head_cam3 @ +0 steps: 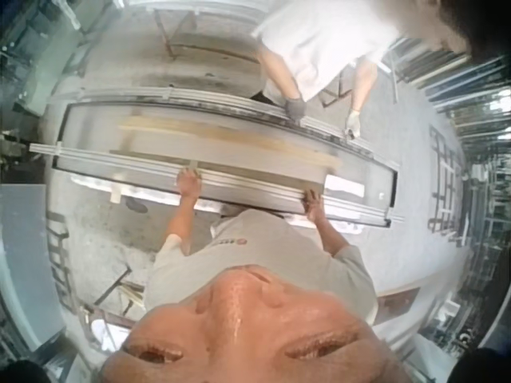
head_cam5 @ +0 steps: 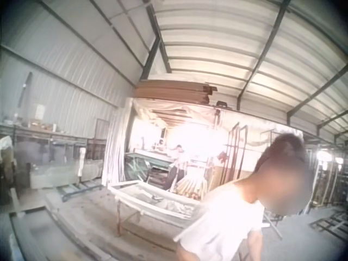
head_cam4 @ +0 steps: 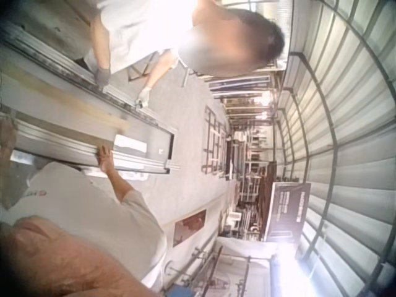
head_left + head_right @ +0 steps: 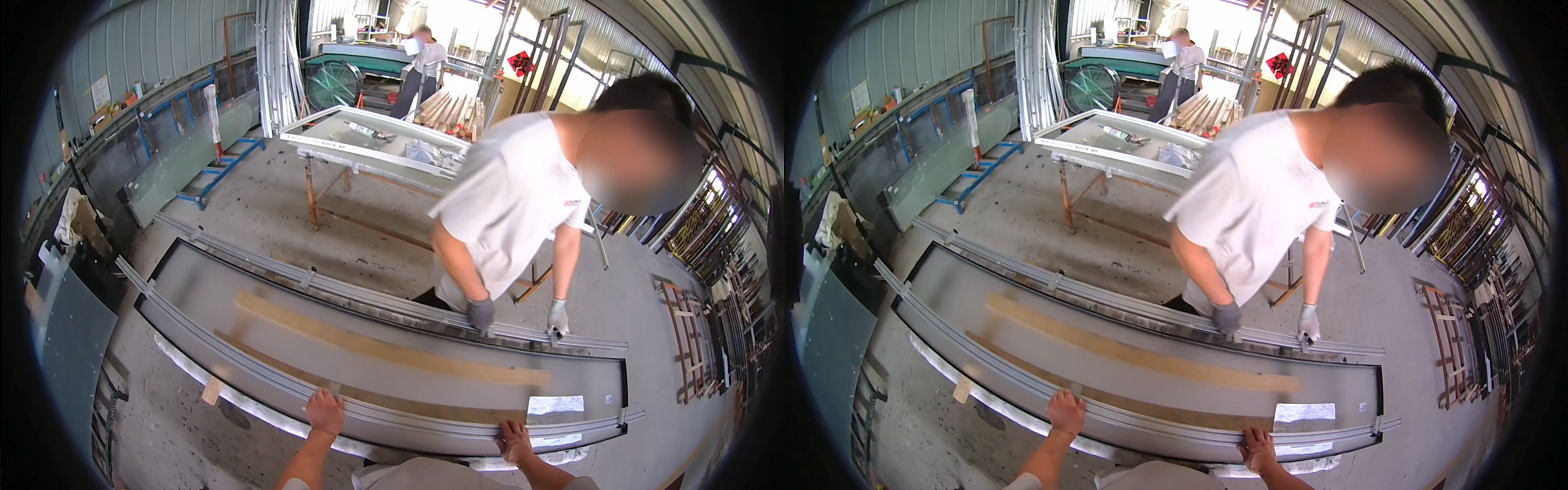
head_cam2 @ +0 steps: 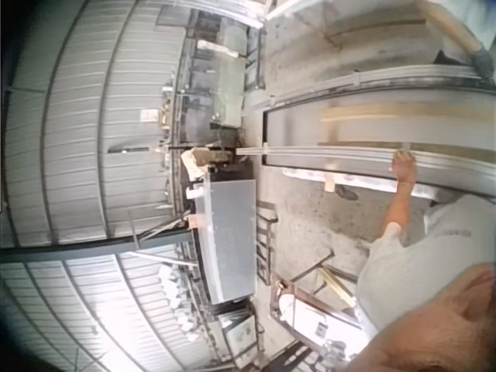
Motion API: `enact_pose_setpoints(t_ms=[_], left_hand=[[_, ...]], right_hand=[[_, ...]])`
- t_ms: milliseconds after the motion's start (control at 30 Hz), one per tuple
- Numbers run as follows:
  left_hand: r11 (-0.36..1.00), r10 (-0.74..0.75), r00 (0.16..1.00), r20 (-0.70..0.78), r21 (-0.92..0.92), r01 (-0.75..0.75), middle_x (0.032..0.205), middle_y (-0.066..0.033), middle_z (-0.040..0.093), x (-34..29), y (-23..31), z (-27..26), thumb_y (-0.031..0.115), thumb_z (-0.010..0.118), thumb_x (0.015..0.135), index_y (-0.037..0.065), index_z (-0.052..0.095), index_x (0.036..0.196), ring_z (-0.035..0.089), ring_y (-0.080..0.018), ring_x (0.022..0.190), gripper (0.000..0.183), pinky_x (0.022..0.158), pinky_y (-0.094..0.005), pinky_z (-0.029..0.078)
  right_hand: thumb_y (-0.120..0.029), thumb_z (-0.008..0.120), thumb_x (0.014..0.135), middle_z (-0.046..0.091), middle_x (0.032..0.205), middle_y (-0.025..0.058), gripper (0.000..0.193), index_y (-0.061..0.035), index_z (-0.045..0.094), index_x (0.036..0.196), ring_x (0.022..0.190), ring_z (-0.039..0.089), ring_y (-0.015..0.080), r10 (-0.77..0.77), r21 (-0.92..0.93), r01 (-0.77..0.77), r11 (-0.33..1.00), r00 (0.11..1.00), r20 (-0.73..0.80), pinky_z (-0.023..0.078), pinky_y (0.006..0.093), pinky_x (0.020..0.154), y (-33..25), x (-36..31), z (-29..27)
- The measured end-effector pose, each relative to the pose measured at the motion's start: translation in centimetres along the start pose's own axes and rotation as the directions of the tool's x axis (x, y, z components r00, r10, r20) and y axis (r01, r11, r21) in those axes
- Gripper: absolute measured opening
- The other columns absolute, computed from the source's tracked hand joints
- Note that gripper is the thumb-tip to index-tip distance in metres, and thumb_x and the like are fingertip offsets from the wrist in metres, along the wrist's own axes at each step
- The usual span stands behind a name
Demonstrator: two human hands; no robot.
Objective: The person works with a second person to assemble a large metal and glass frame by sliding metal rails onto the edges of the glass and securing them at the corners.
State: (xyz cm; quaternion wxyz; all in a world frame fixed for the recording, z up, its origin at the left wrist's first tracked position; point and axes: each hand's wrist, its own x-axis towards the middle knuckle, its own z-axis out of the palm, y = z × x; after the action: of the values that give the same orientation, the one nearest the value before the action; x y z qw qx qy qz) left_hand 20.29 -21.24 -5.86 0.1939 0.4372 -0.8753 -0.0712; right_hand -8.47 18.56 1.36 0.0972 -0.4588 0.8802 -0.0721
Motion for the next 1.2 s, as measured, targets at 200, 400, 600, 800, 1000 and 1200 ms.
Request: enact_pose_setpoints(t_ms=[200,400,600,800,1000,1200], left_hand=[[1.000,-0.010,1.000,-0.008,0.005,0.010,0.088,-0.0146,0.057,0.1,-0.6,-0.9,0.024,0.068,0.071,-0.001,0.055,0.090,0.055,-0.0312,0.086,0.034,0.077,-0.0420,0.047],[0.998,-0.061,0.998,-0.013,-0.034,0.060,0.081,-0.0158,0.054,0.0,-0.7,-1.0,0.025,0.068,0.069,0.003,0.051,0.082,0.054,-0.0345,0.081,0.031,0.071,-0.0459,0.046],[0.989,-0.135,0.989,-0.062,-0.074,0.131,0.082,-0.0166,0.053,-0.1,0.5,-1.3,0.024,0.068,0.068,0.003,0.050,0.082,0.053,-0.0353,0.080,0.031,0.070,-0.0465,0.045],[0.999,-0.018,0.961,-0.277,0.025,0.026,0.090,-0.0181,0.056,-3.4,-0.4,-0.4,0.026,0.069,0.069,0.000,0.054,0.097,0.054,-0.0366,0.086,0.041,0.076,-0.0477,0.046],[0.875,-0.425,0.873,0.241,-0.137,0.464,0.093,-0.0170,0.062,-4.0,-1.2,-1.3,0.025,0.058,0.083,0.006,0.062,0.092,0.057,-0.0389,0.085,0.021,0.074,-0.0483,0.045],[0.939,-0.270,0.956,-0.116,-0.249,0.236,0.077,-0.0155,0.062,-3.7,-1.6,-3.3,0.018,0.066,0.077,0.002,0.064,0.091,0.058,-0.0323,0.072,0.021,0.064,-0.0412,0.046]], right_hand=[[-0.024,0.068,0.076,0.046,0.124,0.0152,0.056,-0.0093,0.047,0.125,0.117,0.041,0.0371,0.053,0.006,-0.053,0.999,0.998,0.033,0.035,0.0474,0.097,-0.1,0.1,0.4],[-0.026,0.068,0.076,0.044,0.127,0.0138,0.058,-0.0117,0.045,0.128,0.118,0.040,0.0368,0.084,0.003,-0.084,0.996,0.994,0.075,0.035,0.0480,0.097,-0.2,0.0,0.6],[-0.025,0.069,0.074,0.048,0.120,0.0147,0.055,-0.0098,0.048,0.123,0.112,0.043,0.0364,0.087,-0.007,-0.087,0.996,0.996,0.025,0.037,0.0471,0.094,0.1,-0.4,1.0],[-0.022,0.068,0.074,0.047,0.120,0.0165,0.055,-0.0080,0.047,0.123,0.112,0.043,0.0384,-0.005,0.091,0.006,0.996,1.000,-0.019,0.036,0.0489,0.093,0.8,0.1,1.0],[-0.017,0.064,0.077,0.043,0.124,0.0196,0.059,-0.0075,0.041,0.131,0.113,0.039,0.0409,0.012,0.055,-0.010,0.998,1.000,-0.026,0.033,0.0514,0.095,1.0,0.9,1.9],[-0.017,0.063,0.078,0.044,0.122,0.0193,0.053,-0.0029,0.044,0.125,0.115,0.041,0.0380,-0.091,0.066,0.099,0.993,0.988,-0.122,0.030,0.0490,0.097,0.4,-0.1,1.7]])
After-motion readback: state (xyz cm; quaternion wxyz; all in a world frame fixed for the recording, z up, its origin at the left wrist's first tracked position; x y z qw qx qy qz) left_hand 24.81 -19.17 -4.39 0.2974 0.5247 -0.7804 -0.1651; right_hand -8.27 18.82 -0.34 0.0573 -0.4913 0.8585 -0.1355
